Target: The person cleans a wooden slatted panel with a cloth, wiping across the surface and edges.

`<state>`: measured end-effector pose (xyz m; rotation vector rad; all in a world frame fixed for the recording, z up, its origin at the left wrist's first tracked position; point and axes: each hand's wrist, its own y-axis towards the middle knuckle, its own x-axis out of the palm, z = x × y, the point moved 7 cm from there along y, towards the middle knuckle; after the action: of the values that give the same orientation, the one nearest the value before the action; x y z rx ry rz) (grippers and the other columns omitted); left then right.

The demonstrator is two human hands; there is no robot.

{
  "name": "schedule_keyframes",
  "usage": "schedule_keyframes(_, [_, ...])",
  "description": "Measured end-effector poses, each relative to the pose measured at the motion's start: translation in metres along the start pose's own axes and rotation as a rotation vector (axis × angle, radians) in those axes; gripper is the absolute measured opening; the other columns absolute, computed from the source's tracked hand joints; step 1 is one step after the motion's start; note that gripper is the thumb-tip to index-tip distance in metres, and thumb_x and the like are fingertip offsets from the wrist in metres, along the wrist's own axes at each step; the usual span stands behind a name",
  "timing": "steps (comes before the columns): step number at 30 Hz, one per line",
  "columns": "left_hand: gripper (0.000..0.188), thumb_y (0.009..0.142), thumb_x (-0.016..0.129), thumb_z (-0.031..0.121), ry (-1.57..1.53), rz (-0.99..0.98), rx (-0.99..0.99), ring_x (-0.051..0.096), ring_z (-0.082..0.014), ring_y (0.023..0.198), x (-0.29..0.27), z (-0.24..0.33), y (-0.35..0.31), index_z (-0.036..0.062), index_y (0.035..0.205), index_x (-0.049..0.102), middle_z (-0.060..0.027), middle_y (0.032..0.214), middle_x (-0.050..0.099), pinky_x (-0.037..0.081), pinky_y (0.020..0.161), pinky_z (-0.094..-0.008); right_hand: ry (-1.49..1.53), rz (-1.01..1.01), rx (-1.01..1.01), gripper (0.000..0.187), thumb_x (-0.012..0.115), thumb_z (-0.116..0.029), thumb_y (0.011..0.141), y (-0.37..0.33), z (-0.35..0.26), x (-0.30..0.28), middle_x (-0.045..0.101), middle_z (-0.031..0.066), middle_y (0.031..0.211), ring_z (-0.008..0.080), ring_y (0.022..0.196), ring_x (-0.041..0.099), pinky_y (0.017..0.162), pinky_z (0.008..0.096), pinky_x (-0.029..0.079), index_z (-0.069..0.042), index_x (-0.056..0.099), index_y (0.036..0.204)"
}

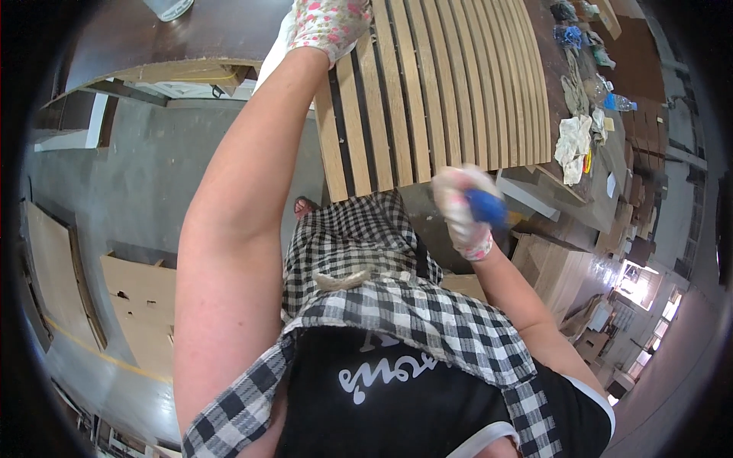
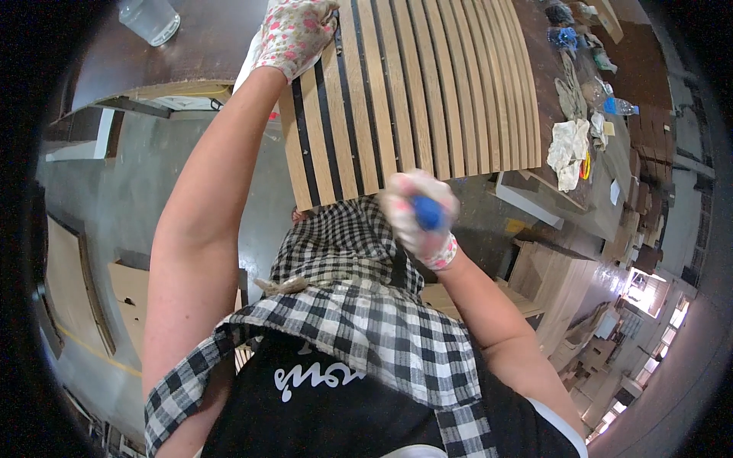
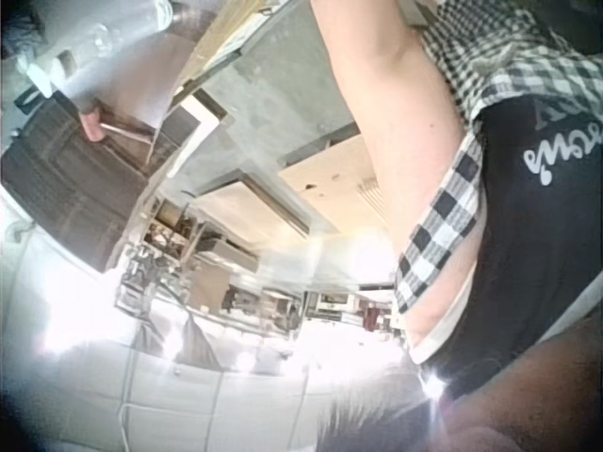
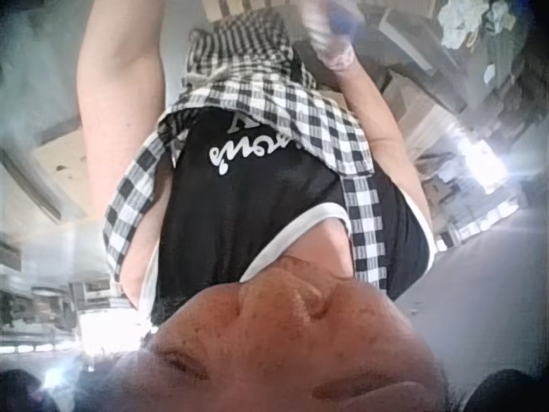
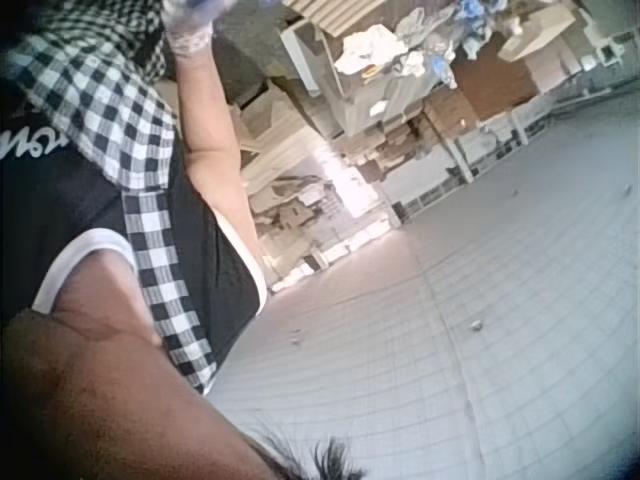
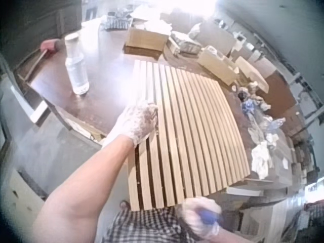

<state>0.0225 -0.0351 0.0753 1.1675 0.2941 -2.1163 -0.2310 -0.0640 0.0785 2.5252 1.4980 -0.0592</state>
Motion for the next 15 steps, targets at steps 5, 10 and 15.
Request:
schedule_keyframes(5, [0.015, 0.075, 0.050, 0.016, 0.093, -0.155, -0.098, 0.055, -0.0305, 0.091, 0.016, -0.006, 0.010, 0.0080, 0.083, 0.060, -0.0161, 0.092, 0.059, 0.042, 0.081, -0.0394, 0.484, 0.088, 0.111, 0.016, 0.058, -0.010, 0.080, 0.006, -0.007, -0.015, 0.047, 0.0027, 0.068, 0.0069, 0.051, 0.043, 0.042, 0.0166, 0.034, -0.008, 0.042, 0.086])
schedule_keyframes(10, [0.026, 0.076, 0.059, 0.016, 0.290, 0.185, 0.073, 0.055, -0.0206, 0.096, 0.041, -0.024, 0.015, 0.0187, 0.101, 0.061, -0.0029, 0.101, 0.060, 0.043, 0.085, -0.0346, 0.548, 0.174, 0.027, 0.013, 0.056, -0.008, 0.082, 0.029, -0.006, -0.008, 0.046, 0.0039, 0.070, 0.0088, 0.055, 0.042, 0.043, 0.0201, 0.033, -0.011, 0.044, 0.087])
schedule_keyframes(15, [0.029, 0.077, 0.058, 0.016, 0.268, 0.175, 0.082, 0.053, -0.0200, 0.102, 0.037, -0.019, 0.013, 0.0195, 0.105, 0.060, -0.0020, 0.108, 0.058, 0.040, 0.090, -0.0341, 0.566, 0.126, -0.022, 0.008, 0.055, -0.004, 0.079, 0.014, 0.024, -0.005, 0.050, 0.0054, 0.074, 0.0135, 0.065, 0.049, 0.056, 0.0225, 0.042, -0.004, 0.050, 0.085])
